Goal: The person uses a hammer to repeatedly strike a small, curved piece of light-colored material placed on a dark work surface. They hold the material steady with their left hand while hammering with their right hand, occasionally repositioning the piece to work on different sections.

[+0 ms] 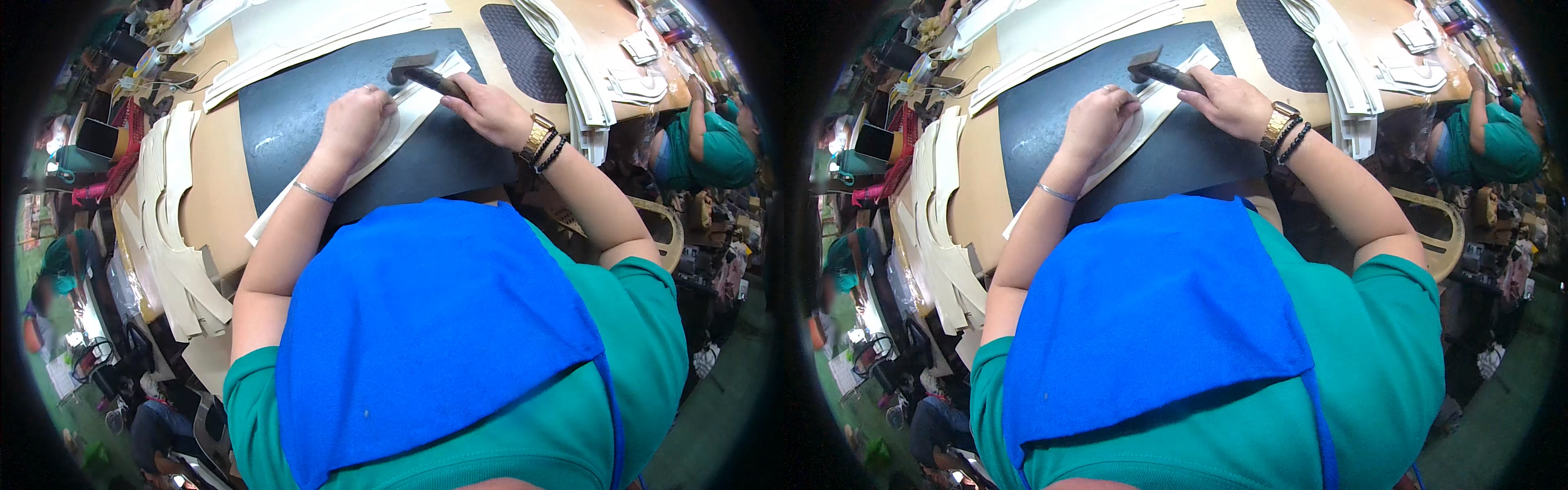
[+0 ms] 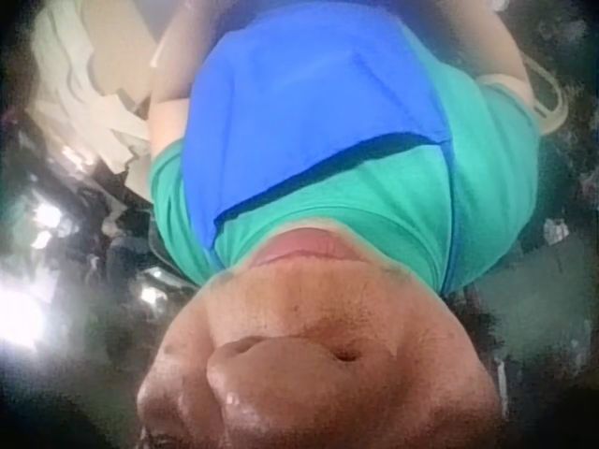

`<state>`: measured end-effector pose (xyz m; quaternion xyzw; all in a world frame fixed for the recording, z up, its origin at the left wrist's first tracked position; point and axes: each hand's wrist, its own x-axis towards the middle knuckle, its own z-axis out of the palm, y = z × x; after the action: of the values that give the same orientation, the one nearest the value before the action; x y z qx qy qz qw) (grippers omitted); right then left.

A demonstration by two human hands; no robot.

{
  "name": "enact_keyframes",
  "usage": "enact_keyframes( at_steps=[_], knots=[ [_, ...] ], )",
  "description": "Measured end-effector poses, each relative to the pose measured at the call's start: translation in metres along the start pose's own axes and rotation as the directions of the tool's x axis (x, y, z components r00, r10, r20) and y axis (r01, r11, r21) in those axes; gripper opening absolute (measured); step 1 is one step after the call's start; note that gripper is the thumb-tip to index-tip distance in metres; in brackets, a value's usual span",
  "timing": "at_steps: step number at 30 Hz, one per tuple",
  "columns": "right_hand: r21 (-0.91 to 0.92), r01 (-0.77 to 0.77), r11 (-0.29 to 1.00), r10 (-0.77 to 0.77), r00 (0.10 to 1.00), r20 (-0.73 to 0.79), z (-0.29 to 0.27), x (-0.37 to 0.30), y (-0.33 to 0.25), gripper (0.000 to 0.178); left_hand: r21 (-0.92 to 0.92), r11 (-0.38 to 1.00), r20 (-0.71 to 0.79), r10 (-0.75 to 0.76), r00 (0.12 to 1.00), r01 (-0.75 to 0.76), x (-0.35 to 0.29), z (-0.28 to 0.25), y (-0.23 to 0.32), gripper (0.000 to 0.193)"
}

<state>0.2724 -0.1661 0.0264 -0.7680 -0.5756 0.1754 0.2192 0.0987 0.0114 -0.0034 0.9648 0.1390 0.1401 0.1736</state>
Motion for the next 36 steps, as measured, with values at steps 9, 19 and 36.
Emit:
enact_keyframes(
  at_steps=[9, 19, 36],
  knots=[
    [-0.01, 0.002, 1.0, -0.002, 0.998, 0.055, 0.005, 0.004, -0.009, 0.036, 0.162, 0.985, -0.061, 0.069, 0.996, -0.058, -0.047, 0.002, 0.015, 0.042],
    [0.0, -0.097, 0.995, 0.097, 0.994, 0.044, 0.014, -0.02, -0.004, 0.033, -0.085, 0.979, 0.104, -0.174, 0.979, 0.183, -0.029, -0.023, -0.011, 0.044],
    [0.013, -0.162, 0.987, 0.162, 0.986, -0.039, 0.028, -0.028, -0.01, 0.033, -0.301, 0.851, -0.015, -0.455, 0.89, 0.43, -0.03, -0.003, -0.003, 0.037]
  ],
)
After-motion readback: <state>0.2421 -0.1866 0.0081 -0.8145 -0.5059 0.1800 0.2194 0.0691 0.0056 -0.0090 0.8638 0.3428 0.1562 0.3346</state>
